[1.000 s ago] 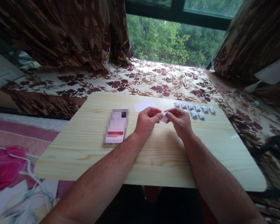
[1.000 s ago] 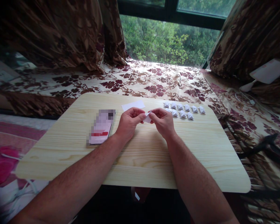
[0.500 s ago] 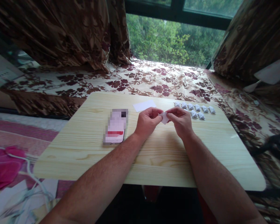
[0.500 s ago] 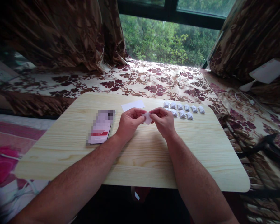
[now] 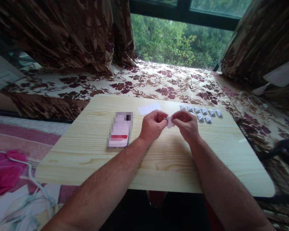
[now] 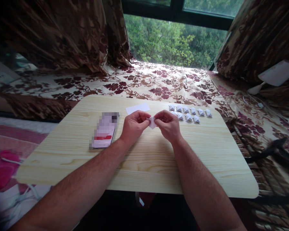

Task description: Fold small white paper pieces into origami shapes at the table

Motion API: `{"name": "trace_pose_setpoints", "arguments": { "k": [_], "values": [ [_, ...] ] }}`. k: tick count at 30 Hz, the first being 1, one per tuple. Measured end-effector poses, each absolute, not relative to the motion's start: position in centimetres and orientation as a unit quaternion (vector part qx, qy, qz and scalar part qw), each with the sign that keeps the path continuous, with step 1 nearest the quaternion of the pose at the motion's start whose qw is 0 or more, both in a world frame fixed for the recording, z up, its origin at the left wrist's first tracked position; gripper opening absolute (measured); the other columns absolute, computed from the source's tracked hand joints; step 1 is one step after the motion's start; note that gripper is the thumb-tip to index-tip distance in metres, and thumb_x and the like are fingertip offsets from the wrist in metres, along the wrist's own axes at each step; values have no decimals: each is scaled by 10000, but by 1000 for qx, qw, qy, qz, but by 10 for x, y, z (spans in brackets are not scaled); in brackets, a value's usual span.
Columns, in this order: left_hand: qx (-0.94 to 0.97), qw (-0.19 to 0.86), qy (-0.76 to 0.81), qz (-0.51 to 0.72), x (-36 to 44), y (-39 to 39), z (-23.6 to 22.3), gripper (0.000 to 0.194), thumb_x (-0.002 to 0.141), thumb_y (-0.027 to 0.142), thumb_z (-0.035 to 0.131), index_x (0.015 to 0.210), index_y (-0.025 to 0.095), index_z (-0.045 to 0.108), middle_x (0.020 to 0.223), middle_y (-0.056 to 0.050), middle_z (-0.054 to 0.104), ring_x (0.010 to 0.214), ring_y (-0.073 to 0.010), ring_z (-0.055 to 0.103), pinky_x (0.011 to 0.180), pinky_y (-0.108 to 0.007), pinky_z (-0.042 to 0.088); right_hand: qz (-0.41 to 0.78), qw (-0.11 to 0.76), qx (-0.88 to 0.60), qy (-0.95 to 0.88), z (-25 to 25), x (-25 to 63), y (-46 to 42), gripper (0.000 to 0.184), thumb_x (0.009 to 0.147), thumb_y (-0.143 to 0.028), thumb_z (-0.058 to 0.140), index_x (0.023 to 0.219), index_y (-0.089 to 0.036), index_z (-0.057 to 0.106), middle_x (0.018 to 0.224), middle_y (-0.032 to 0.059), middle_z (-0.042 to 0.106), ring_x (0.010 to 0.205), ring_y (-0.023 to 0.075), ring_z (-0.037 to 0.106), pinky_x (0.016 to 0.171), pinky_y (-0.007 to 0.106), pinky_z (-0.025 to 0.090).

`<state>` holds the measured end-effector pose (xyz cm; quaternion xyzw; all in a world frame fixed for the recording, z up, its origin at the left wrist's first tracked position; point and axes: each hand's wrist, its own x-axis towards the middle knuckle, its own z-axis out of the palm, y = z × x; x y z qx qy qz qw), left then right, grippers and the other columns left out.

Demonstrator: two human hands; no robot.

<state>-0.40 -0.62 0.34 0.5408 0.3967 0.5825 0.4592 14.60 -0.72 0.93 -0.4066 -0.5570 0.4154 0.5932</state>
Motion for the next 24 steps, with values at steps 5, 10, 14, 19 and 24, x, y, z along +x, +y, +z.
{"name": "trace_pose_setpoints", "arguments": {
  "k": [5,10,14,19,24],
  "values": [
    [535,460,396,588,-5,-8,4,72,701,193,711,769,171,721,645,13,609,585,-100,508,551,-228,390,410,589,-416,-559,13,145,-10,122,659,-146,671,746,-208,730,654,-13,650,611,134,560,563,271,450],
    [523,466,401,591,-5,-8,6,63,679,166,704,736,176,730,631,14,618,581,-103,509,543,-228,380,418,590,-408,-558,14,144,-12,130,659,-133,679,738,-209,749,646,-14,651,585,121,537,538,259,413],
    [496,499,395,592,-4,-7,8,66,643,125,695,687,174,703,590,26,604,555,-94,503,530,-219,374,423,598,-388,-559,11,144,-12,174,673,-93,665,738,-221,764,623,-20,648,569,113,530,534,254,407],
    [463,544,382,587,-4,-4,4,80,619,105,680,664,171,684,572,25,606,547,-86,499,528,-210,369,428,595,-395,-553,9,144,-11,146,666,-109,676,701,-227,753,652,-12,677,588,128,561,544,264,446],
    [404,615,382,560,-5,-1,2,99,585,125,705,673,164,680,570,14,601,531,-100,529,526,-230,403,445,593,-401,-538,10,143,-10,100,659,-142,702,681,-231,742,677,-7,696,601,140,586,552,276,479]
  ]
}}
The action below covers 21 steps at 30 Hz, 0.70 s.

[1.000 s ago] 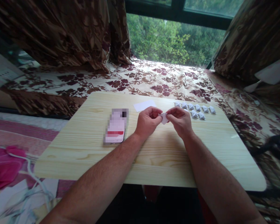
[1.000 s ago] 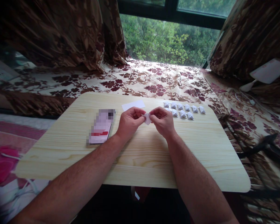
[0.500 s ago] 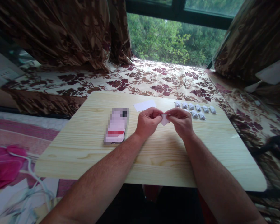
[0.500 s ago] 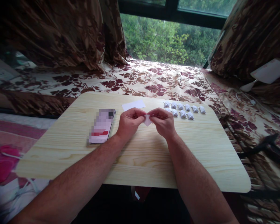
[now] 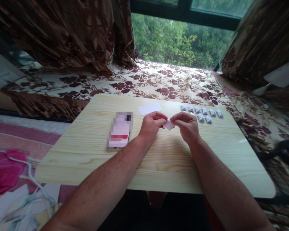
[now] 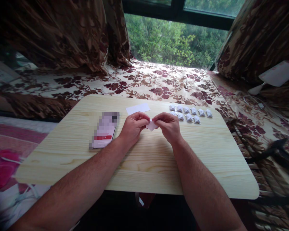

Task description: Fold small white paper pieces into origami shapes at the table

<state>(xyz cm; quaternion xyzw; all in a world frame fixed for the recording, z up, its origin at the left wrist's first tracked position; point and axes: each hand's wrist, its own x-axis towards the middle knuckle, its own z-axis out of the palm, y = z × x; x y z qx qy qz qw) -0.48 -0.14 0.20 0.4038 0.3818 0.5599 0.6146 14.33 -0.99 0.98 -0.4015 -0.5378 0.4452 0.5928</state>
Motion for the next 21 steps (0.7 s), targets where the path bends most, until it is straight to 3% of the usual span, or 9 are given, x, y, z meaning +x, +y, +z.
{"name": "trace_pose_setpoints", "arguments": {
  "k": [7,11,16,21],
  "values": [
    [372,670,354,537,-7,-2,6,145,600,171,757,709,147,665,618,-3,621,542,-107,562,559,-255,452,440,582,-411,-547,10,145,-10,128,663,-131,651,673,-220,742,651,-6,686,585,138,585,548,276,483],
    [407,626,373,551,-7,-2,4,214,606,214,804,737,150,648,613,2,621,543,-105,556,538,-240,429,436,581,-406,-555,11,146,-11,121,680,-149,651,732,-206,743,656,-7,682,580,134,587,549,275,495],
    [470,545,361,593,-7,-3,5,237,648,190,785,841,171,648,711,10,646,604,-91,553,589,-228,446,463,582,-393,-540,10,147,-8,291,698,-202,720,988,-217,724,719,-16,695,599,129,609,549,265,521],
    [479,529,365,598,-6,-6,8,272,660,203,778,890,184,633,719,10,654,609,-97,570,594,-224,446,464,561,-415,-545,8,148,-6,247,705,-319,783,905,-183,729,738,11,698,629,134,625,562,266,533]
  ]
}}
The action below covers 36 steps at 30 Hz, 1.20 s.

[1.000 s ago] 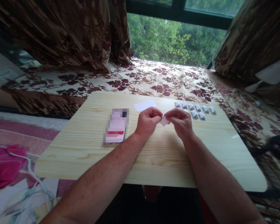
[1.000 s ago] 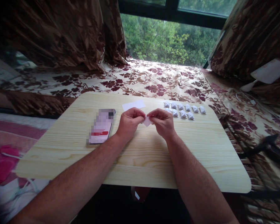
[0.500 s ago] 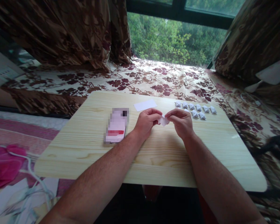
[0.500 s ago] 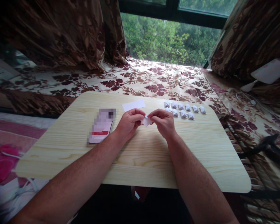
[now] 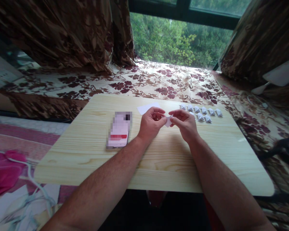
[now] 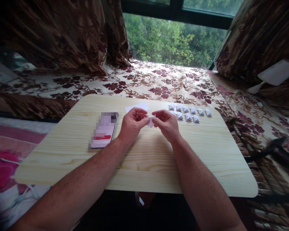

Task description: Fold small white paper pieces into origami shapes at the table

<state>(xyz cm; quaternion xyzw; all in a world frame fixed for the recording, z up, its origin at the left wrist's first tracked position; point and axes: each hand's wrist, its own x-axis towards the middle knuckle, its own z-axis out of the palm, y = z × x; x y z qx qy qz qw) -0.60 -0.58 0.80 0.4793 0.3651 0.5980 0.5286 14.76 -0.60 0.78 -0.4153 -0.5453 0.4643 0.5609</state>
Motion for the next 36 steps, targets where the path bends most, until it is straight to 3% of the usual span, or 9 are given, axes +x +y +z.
{"name": "trace_pose_setpoints", "arguments": {
  "k": [6,36],
  "values": [
    [496,523,360,593,-6,-6,7,269,690,213,762,913,187,613,728,6,667,605,-105,590,581,-226,446,455,559,-421,-551,6,146,-5,189,709,-343,798,728,-181,703,672,10,689,590,132,617,556,270,526],
    [532,498,359,583,-6,-7,7,266,714,189,743,936,175,597,708,16,654,596,-96,570,582,-221,448,429,562,-411,-575,7,145,-7,118,747,-277,769,735,-177,707,654,7,689,587,130,620,579,268,507]
  ]
}}
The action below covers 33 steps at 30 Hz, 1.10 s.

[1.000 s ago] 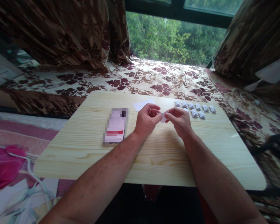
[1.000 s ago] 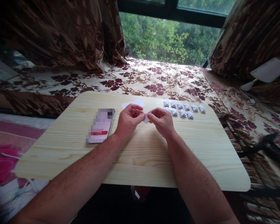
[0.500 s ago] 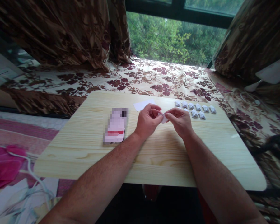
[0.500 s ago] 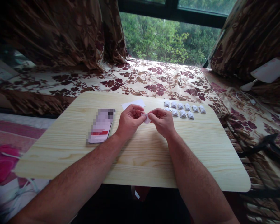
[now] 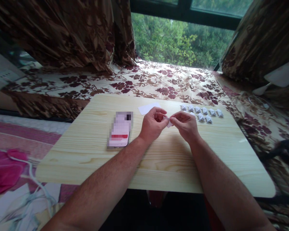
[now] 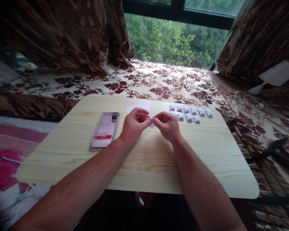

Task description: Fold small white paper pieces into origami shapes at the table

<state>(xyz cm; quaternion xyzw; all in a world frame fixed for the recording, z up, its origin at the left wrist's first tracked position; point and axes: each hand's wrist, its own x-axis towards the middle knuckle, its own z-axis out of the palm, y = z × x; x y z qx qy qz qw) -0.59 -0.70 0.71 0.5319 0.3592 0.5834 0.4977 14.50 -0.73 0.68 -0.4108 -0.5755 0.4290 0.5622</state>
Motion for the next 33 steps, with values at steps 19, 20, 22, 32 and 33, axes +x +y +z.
{"name": "trace_pose_setpoints", "arguments": {
  "k": [19,20,22,32,33],
  "values": [
    [501,537,342,586,-9,-3,4,278,702,186,754,914,177,574,698,12,667,620,-116,606,613,-241,480,426,555,-415,-582,5,144,-8,74,740,-241,762,727,-183,718,645,3,686,575,122,583,559,264,456],
    [500,537,343,587,-10,-2,4,281,701,185,754,910,179,567,699,12,667,619,-114,604,612,-240,479,425,555,-416,-582,6,144,-8,76,738,-242,764,725,-184,717,643,2,684,573,121,579,555,262,453],
    [497,538,345,587,-9,-2,4,287,697,185,755,903,183,556,701,13,668,618,-113,601,611,-239,479,425,554,-418,-581,7,144,-8,82,737,-244,768,718,-184,715,642,1,683,572,119,577,550,258,448],
    [520,506,367,582,-8,-4,4,281,707,212,762,928,180,591,704,20,621,624,-105,575,611,-231,463,439,550,-416,-576,8,144,-9,159,748,-319,778,738,-170,721,663,24,710,603,145,631,599,282,507],
    [524,500,367,583,-9,-3,3,278,712,206,757,934,179,591,699,22,615,620,-104,569,607,-230,460,435,549,-418,-578,8,144,-9,170,746,-329,781,740,-169,722,666,26,712,604,146,634,599,282,509]
  ]
}}
